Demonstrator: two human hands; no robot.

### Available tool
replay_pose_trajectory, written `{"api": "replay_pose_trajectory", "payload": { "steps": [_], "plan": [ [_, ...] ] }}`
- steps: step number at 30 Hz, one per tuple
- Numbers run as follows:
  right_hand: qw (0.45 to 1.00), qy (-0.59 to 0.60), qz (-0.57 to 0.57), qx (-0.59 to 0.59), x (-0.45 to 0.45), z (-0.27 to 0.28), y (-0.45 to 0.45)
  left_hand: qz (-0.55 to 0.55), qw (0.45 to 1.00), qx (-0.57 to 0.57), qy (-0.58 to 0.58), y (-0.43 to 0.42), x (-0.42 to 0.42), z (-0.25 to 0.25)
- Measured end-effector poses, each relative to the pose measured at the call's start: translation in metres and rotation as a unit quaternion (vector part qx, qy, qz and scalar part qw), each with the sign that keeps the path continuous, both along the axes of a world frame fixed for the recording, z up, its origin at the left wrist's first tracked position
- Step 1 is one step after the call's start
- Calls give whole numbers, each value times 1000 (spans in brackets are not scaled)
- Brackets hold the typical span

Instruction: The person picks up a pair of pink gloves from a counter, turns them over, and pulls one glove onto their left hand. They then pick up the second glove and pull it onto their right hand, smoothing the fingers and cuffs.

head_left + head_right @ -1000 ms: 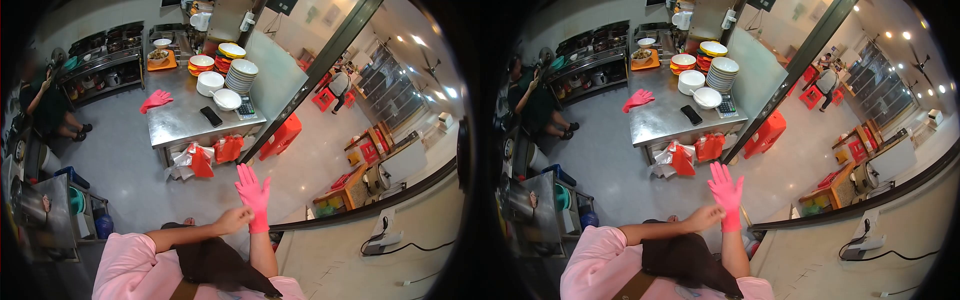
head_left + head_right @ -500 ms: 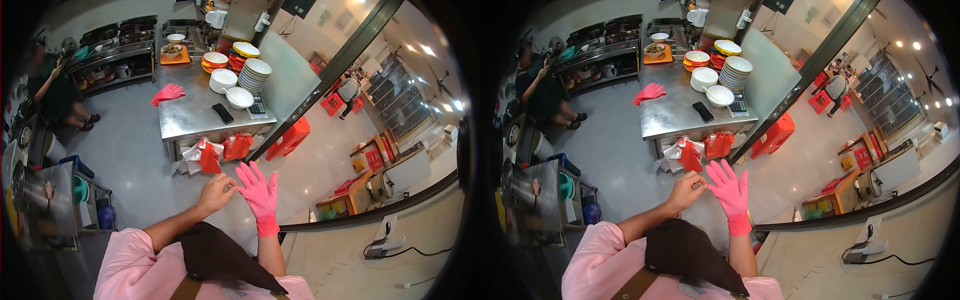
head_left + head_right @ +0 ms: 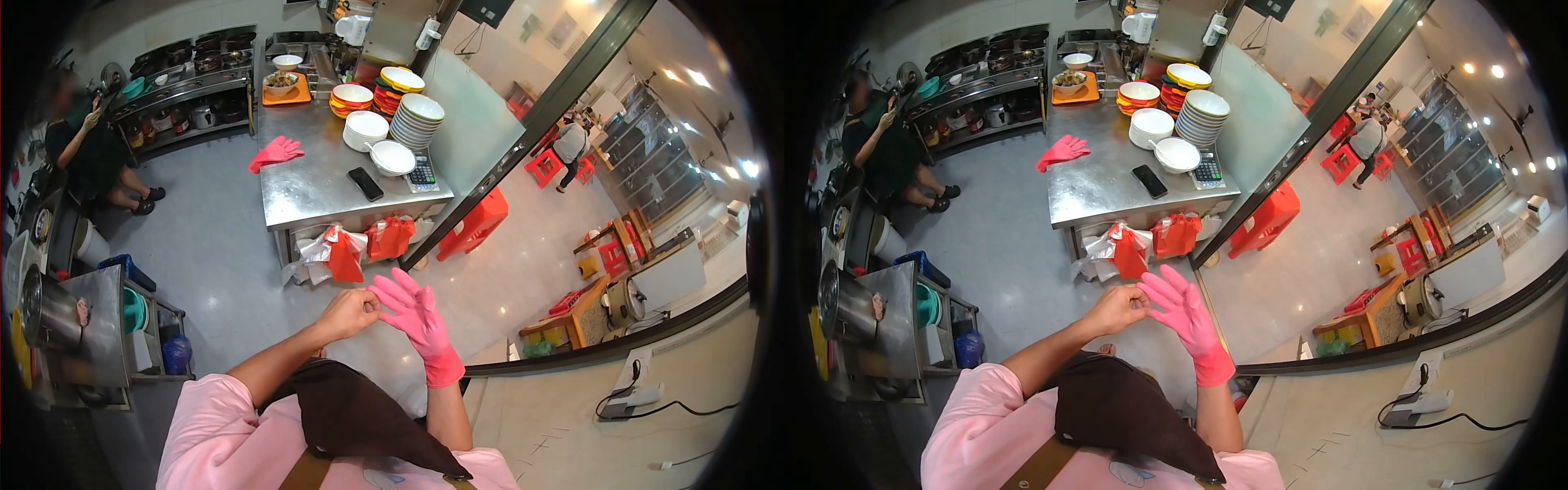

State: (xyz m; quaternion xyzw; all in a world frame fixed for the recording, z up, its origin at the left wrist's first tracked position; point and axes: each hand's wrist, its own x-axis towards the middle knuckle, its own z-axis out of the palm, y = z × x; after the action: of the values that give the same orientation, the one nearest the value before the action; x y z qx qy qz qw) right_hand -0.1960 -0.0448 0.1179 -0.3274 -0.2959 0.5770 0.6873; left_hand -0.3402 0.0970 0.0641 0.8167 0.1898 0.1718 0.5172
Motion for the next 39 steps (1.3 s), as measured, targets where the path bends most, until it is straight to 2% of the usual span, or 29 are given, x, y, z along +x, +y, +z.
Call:
{"api": "replay_pose_trajectory", "payload": {
  "steps": [7, 9, 13, 15, 18, 21, 22, 24, 27, 30, 33, 39],
  "plan": [
    [999, -35, 18, 25, 2, -20, -1, 27, 999, 13, 10, -6, 7, -19],
    [1000, -25, 12, 0, 3, -20, -2, 31, 999, 2, 9, -7, 8, -19],
    [999, 8, 30, -34, 8, -7, -1, -46, 998, -28, 14, 7, 3, -15],
    [997, -25, 60, -48, 14, -2, -8, -88, 994, -48, 44, 14, 0, -6],
    [993, -21, 111, -36, 20, 3, -15, -195, 971, -110, 79, 22, -4, 8],
    [988, -17, 148, -44, 30, 3, -22, -240, 947, -187, 101, 25, -3, -8],
    [986, -21, 157, -51, 32, 4, -23, -221, 937, -251, 100, 30, -3, -15],
    [997, 44, 54, -33, 25, 11, -24, -180, 906, -372, 96, 40, -4, -23],
    [993, 110, -38, -17, 21, 11, -25, -142, 906, -396, 50, 25, -5, -22],
    [987, 150, -60, -1, 22, 5, -23, -81, 938, -334, -35, -1, -1, -4],
    [984, 168, -53, 9, 21, 2, -22, -15, 964, -264, -23, -11, 4, 1],
    [991, 132, -32, 15, 17, 6, -22, 1, 962, -272, -38, -14, 8, 0]
  ]
}}
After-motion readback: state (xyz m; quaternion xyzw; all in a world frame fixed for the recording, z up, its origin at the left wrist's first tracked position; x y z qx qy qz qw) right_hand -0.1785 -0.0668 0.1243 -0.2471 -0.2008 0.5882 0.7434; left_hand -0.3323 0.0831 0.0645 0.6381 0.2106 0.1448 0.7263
